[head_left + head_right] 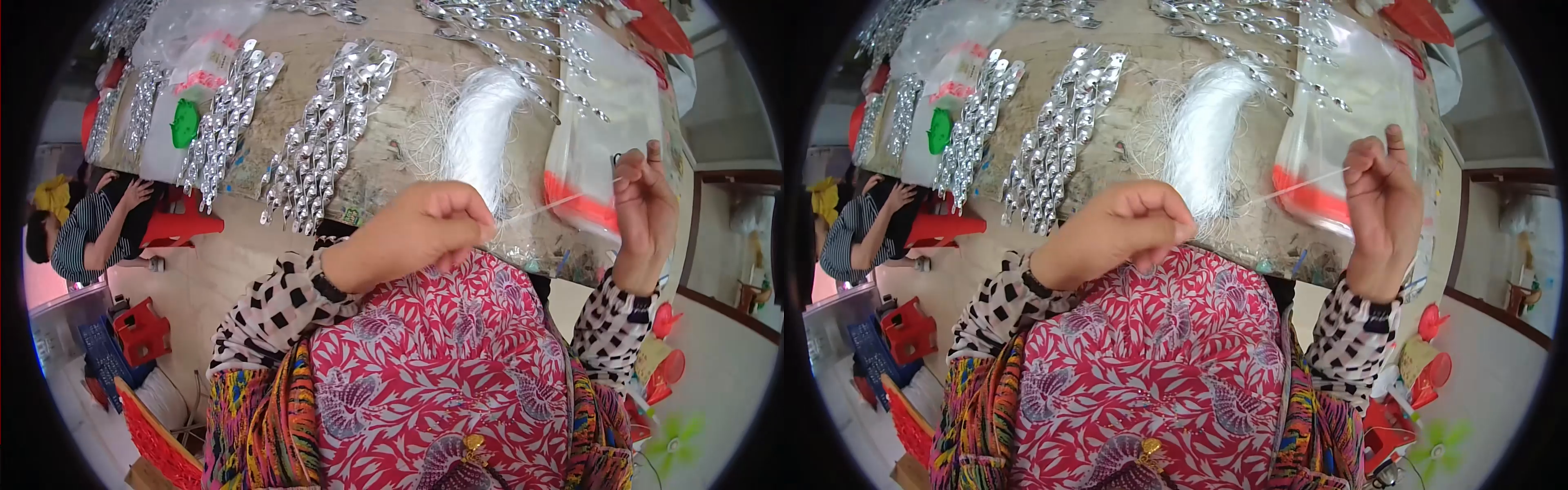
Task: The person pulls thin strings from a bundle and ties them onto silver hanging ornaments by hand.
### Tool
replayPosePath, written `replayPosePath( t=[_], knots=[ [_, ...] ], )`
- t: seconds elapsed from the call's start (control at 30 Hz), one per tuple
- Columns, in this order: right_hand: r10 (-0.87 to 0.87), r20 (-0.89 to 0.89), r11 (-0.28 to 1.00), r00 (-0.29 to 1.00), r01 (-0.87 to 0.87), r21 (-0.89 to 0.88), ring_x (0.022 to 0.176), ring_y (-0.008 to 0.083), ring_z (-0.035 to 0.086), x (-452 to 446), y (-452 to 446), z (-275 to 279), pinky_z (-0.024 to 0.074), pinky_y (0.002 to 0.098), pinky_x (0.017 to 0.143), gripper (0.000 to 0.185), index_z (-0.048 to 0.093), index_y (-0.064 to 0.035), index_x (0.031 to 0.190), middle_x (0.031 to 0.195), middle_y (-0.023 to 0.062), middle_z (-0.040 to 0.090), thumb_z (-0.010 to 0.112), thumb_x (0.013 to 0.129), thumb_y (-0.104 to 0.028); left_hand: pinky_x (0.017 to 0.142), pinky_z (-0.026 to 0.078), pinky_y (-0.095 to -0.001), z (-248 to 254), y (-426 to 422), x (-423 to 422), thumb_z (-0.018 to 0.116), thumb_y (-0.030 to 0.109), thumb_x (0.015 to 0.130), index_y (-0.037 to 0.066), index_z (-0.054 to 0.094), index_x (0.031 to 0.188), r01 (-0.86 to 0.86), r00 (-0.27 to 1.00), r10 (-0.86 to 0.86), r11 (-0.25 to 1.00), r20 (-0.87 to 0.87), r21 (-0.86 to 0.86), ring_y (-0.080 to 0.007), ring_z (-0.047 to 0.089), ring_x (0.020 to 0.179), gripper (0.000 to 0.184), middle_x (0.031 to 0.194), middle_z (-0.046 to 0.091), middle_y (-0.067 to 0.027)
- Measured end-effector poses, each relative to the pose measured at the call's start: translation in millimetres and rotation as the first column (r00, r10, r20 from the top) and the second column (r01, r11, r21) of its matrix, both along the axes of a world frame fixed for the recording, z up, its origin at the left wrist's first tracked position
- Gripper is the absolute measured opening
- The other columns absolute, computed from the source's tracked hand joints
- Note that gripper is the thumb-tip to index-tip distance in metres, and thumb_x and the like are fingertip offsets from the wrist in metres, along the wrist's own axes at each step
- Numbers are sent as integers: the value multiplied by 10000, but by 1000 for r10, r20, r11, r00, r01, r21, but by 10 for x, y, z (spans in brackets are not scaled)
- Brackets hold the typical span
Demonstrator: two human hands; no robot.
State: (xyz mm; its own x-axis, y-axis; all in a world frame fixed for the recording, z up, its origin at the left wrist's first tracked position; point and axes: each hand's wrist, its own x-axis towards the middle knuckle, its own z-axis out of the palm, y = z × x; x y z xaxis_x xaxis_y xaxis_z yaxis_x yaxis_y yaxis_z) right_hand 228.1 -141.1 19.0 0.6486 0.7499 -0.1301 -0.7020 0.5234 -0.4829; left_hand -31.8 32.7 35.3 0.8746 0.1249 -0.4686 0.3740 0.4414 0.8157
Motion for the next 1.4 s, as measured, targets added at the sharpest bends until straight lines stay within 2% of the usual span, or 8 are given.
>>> replayPosePath(
  t=[0.2,0.33,0.4,0.47,0.73,0.87,0.93,1.4],
  knots=[
    [222,179,965,958,-242,100,829,176,443,-645,198,426,458,307,778,365,463,10,1163,906,78,397,465,821,138,800,445,-209,-110,-55,-10,588,124,929,11,567,1122,245,954,-273,947,122,206,-41,541,909,225,965,618,6],
    [-14,167,971,986,-27,240,838,196,470,-294,77,567,475,355,852,334,456,-9,1136,925,92,421,442,844,152,789,448,-208,15,111,-165,596,146,925,26,575,1157,279,939,-330,894,95,352,-38,549,886,262,932,616,4],
    [-53,161,968,986,12,249,944,241,534,37,-91,481,458,405,954,347,456,-13,1153,973,133,510,447,849,153,808,446,-213,144,205,-279,579,152,932,20,584,1165,260,962,-240,950,-129,175,-50,558,911,268,959,625,-5],
    [-174,225,984,959,157,88,1052,291,561,212,-198,316,411,452,1035,330,471,-12,1153,988,165,582,481,851,122,766,447,-212,67,266,-449,557,154,940,14,600,1160,185,980,-200,924,10,333,-51,557,868,264,938,626,5],
    [239,316,952,918,-157,-264,1073,271,589,-664,312,19,449,406,990,299,515,-37,1117,1009,120,627,561,827,22,567,334,-182,14,704,-861,551,162,947,5,635,1115,-219,969,248,891,-21,399,-24,413,635,245,699,484,64],
    [385,420,860,822,-155,-485,1028,224,603,-1024,470,80,478,368,920,210,524,-44,1066,1062,89,630,569,861,-25,628,426,-256,-295,1065,-940,577,186,923,-6,639,1082,-389,878,456,506,144,770,-103,526,694,257,779,577,-8],
    [472,490,825,732,-173,-537,1003,198,609,-1056,450,69,486,345,894,167,534,-39,1039,1037,86,635,583,881,-62,642,443,-295,-364,1177,-929,605,169,888,4,649,1067,-284,861,448,32,240,958,-174,560,700,247,824,598,-93],
    [500,394,768,772,-184,-614,825,149,622,-1040,237,-21,494,283,792,103,554,-37,997,924,72,641,567,910,-90,604,428,-418,-708,1181,-738,662,238,808,84,678,1022,-77,854,484,-246,191,966,-295,556,672,264,813,557,-132]
  ],
)
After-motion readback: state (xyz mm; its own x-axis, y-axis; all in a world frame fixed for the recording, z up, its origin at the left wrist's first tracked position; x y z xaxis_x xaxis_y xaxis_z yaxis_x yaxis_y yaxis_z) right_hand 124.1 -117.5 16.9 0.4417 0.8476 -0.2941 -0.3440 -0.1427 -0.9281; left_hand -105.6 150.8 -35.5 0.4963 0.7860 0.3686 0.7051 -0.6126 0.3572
